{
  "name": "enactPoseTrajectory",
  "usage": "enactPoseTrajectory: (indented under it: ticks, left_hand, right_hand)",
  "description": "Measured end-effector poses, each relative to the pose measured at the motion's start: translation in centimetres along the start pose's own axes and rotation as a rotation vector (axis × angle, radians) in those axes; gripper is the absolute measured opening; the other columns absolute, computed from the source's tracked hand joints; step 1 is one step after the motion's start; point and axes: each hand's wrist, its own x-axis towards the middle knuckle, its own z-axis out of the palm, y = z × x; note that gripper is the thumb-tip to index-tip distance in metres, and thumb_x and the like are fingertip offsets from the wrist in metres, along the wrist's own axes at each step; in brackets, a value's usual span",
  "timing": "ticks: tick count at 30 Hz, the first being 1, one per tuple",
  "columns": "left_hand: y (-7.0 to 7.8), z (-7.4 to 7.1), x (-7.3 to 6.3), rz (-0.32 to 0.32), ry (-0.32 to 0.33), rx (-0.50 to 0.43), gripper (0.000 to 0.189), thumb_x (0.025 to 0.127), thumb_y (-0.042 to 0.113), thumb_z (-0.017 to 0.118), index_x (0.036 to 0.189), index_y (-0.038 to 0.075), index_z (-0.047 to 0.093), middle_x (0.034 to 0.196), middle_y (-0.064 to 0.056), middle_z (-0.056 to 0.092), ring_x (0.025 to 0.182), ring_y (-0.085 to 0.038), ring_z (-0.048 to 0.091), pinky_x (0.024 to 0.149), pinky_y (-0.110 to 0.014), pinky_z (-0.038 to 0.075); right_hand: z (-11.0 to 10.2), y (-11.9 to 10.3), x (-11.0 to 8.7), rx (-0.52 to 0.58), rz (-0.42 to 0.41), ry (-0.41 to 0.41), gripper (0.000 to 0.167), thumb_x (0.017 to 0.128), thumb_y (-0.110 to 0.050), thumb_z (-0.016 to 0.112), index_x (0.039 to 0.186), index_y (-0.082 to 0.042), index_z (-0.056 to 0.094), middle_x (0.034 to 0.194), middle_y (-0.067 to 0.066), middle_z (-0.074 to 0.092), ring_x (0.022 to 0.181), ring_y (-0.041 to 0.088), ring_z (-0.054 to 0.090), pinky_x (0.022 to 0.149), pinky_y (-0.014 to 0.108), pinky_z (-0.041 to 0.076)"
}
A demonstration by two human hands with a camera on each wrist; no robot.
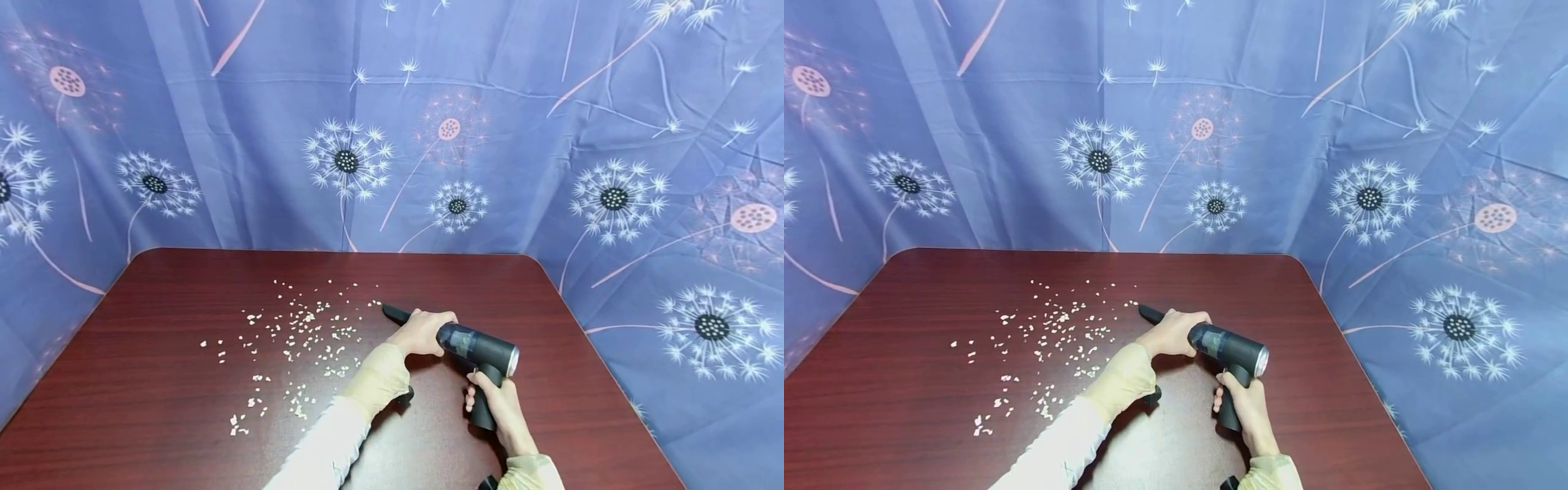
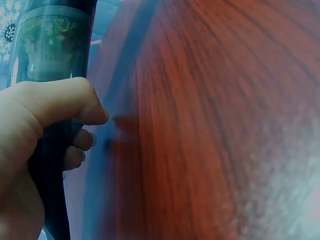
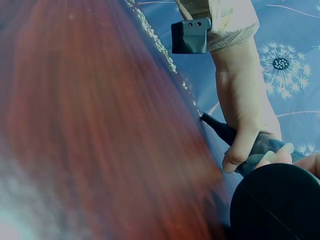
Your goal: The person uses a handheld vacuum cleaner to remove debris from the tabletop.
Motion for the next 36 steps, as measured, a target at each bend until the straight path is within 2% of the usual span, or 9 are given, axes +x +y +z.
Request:
enactPoseTrajectory:
  ticks: [9, 17, 26, 30, 36]
  left_hand:
    - [-0.5, -0.7, -0.2, 0.007, 0.020, -0.007, 0.055, 0.064, 0.015, 0.086, 0.111, 0.022, 0.059, 0.110, 0.008, 0.070, 0.100, -0.010, 0.065, 0.082, -0.030, 0.035]
    - [-1.9, -1.1, -0.8, -0.005, 0.041, -0.043, 0.055, 0.064, 0.014, 0.086, 0.112, 0.023, 0.059, 0.109, 0.008, 0.070, 0.098, -0.010, 0.064, 0.083, -0.032, 0.035]
    - [-2.1, -1.4, -1.6, -0.017, 0.098, -0.064, 0.052, 0.063, 0.010, 0.084, 0.107, 0.024, 0.059, 0.101, 0.009, 0.070, 0.095, -0.012, 0.065, 0.082, -0.033, 0.038]
    - [-1.7, -1.8, -1.7, -0.021, 0.117, -0.077, 0.049, 0.064, 0.007, 0.083, 0.104, 0.023, 0.059, 0.098, 0.008, 0.070, 0.093, -0.013, 0.065, 0.081, -0.033, 0.041]
    - [-1.3, -2.1, -0.8, 0.004, 0.139, -0.068, 0.046, 0.065, 0.006, 0.082, 0.103, 0.020, 0.059, 0.097, 0.005, 0.070, 0.091, -0.015, 0.065, 0.085, -0.033, 0.046]
  right_hand:
    - [0.8, -0.1, 0.4, -0.007, -0.025, 0.003, 0.012, 0.088, -0.010, 0.059, 0.084, 0.000, 0.054, 0.058, 0.002, 0.051, 0.046, 0.013, 0.049, 0.049, 0.029, 0.047]
    - [2.0, 0.2, 0.9, -0.017, -0.057, -0.014, 0.014, 0.086, -0.009, 0.059, 0.086, 0.003, 0.054, 0.056, 0.002, 0.052, 0.045, 0.013, 0.050, 0.048, 0.030, 0.047]
    - [2.5, 0.0, 0.7, -0.110, -0.118, -0.017, 0.014, 0.087, -0.007, 0.061, 0.083, 0.006, 0.054, 0.054, 0.002, 0.054, 0.044, 0.014, 0.053, 0.049, 0.031, 0.050]
    - [2.6, -0.4, 0.4, -0.162, -0.168, 0.011, 0.014, 0.087, -0.007, 0.062, 0.082, 0.004, 0.055, 0.053, 0.003, 0.054, 0.043, 0.015, 0.054, 0.048, 0.032, 0.051]
    - [2.9, -0.7, 0.5, -0.217, -0.226, 0.091, 0.014, 0.087, -0.009, 0.064, 0.083, 0.001, 0.054, 0.052, 0.003, 0.056, 0.040, 0.014, 0.055, 0.047, 0.031, 0.051]
